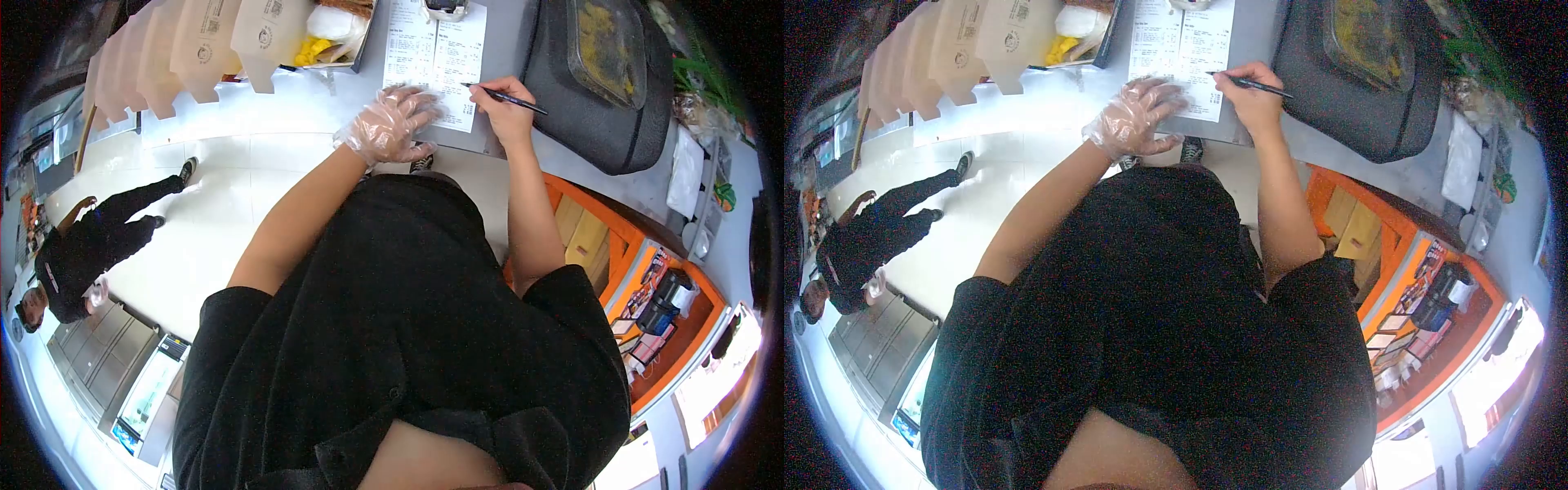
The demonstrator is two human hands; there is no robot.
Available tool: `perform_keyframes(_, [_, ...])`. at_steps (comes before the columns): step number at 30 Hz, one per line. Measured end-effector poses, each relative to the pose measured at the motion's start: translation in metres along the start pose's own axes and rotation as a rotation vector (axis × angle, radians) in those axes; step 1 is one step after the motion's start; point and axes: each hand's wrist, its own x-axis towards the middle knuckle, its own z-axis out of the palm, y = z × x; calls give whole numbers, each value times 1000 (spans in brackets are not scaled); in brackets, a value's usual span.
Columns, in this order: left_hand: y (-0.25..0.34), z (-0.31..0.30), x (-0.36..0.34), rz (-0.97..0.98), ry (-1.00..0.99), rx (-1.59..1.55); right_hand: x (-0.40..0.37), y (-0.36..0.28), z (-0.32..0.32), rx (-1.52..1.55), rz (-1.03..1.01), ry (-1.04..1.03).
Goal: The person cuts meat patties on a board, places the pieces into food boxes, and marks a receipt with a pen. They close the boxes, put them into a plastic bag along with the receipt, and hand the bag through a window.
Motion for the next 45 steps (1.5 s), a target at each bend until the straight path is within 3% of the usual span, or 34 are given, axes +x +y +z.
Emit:
perform_keyframes(4, [1, 1, 0, -34, -39, 23, 7, 14, 8, -193, -102, -31])
perform_keyframes(7, [1, -2, 1, -29, -50, 19, 10, 16, 10, -146, -133, -65])
perform_keyframes(11, [1, -1, 0, -34, -60, 30, 11, 11, 8, -65, -102, 81])
perform_keyframes(16, [0, 1, -1, -23, -54, 9, 13, 11, 6, 20, -76, 120])
perform_keyframes(28, [-1, 2, -1, -12, -62, 16, 16, 22, 9, -266, -100, 96])
perform_keyframes(32, [-1, -1, 0, -17, -76, 10, 17, 9, 13, -91, -161, 219])
perform_keyframes(39, [0, -4, 0, -31, -93, 23, 38, 1, 18, -170, -53, 238])
perform_keyframes(45, [-3, 0, -1, 0, -42, -28, 56, 11, 22, -110, -145, 199])
